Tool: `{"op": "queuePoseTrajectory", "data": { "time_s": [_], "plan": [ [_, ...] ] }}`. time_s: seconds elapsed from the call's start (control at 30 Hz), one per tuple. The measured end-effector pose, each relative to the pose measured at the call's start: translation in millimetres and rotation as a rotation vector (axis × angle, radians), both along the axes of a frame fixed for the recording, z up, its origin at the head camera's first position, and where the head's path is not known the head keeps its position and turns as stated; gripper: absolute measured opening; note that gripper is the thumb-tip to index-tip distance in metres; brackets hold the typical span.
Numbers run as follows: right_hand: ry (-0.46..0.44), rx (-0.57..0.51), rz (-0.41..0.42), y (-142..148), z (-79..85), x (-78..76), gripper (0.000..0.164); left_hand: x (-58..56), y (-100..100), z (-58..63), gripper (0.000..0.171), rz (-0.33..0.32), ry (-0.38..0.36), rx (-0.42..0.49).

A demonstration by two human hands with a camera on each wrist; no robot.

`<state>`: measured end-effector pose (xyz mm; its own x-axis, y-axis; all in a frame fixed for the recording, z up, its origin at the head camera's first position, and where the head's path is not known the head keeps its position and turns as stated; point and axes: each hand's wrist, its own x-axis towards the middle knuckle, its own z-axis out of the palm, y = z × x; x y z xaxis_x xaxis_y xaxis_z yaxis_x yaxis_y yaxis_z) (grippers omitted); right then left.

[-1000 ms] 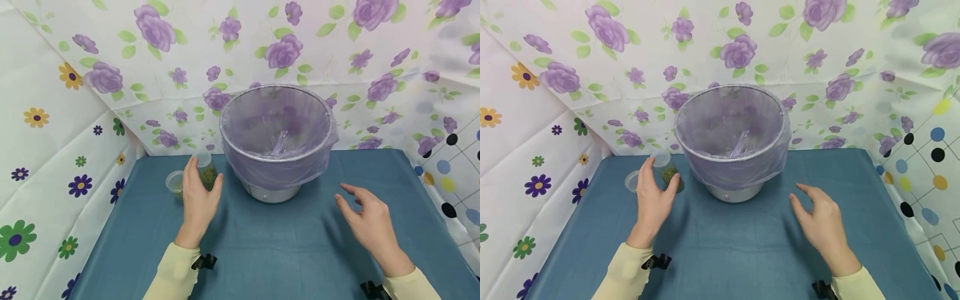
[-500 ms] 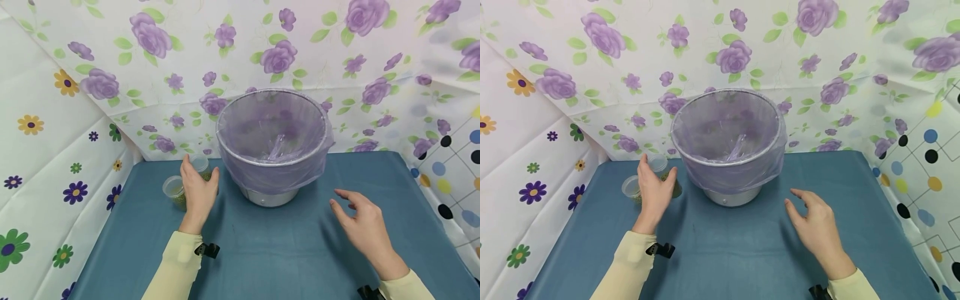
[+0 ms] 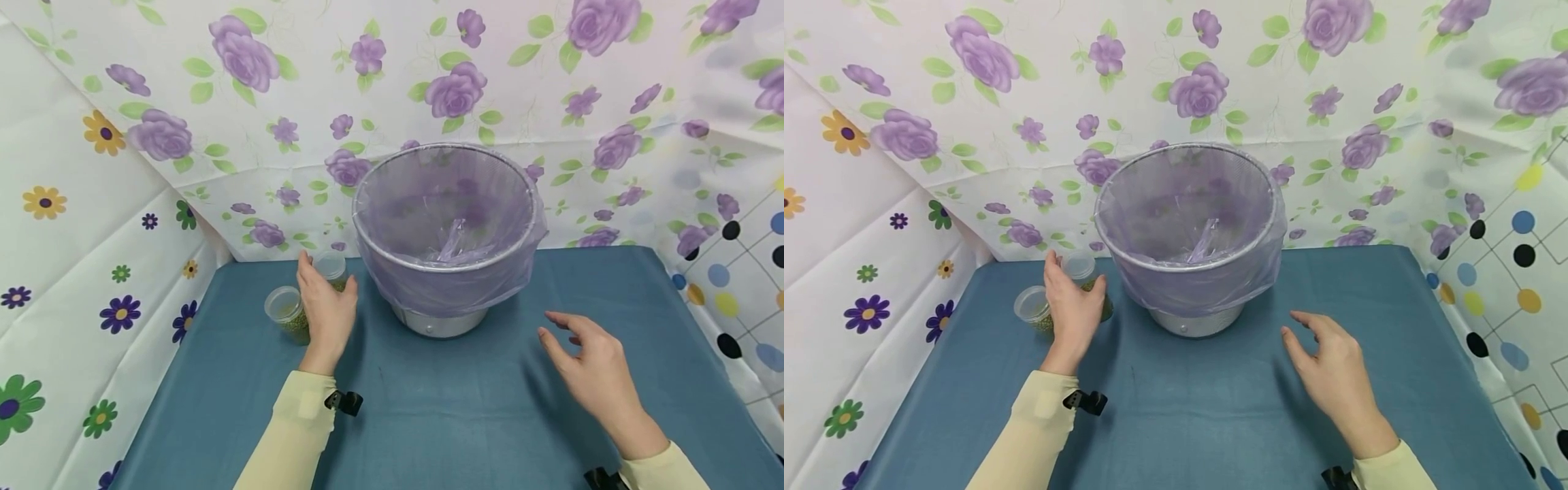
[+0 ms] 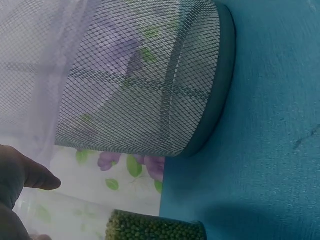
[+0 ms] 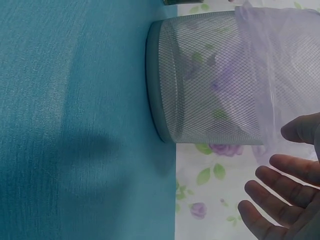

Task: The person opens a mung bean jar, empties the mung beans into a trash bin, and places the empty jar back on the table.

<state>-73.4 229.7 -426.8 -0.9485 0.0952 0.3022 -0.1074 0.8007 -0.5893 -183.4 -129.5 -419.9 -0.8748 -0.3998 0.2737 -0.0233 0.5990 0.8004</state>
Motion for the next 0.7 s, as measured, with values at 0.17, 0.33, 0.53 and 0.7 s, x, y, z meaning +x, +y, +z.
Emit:
{"op": "queuePoseTrajectory", "data": {
  "time_s": [0.17, 0.33, 0.53, 0.7],
  "plan": [
    [0.000, 0.012, -0.006, 0.5, -2.0, -0.1, 0.040, -1.6, -0.6, -7.4, 0.090, 0.016, 0.019, -0.013],
    [0.007, 0.014, 0.000, 0.5, -2.3, 0.2, 0.039, -3.7, -0.4, -14.8, 0.086, 0.035, 0.050, 0.026],
    [0.004, 0.014, 0.008, 0.4, -2.6, 1.0, 0.038, -7.5, -2.8, -28.3, 0.078, 0.063, 0.093, 0.095],
    [0.005, 0.017, 0.012, 0.9, -3.4, 1.0, 0.037, -9.8, -7.0, -46.8, 0.067, 0.080, 0.042, 0.114]
  ]
}}
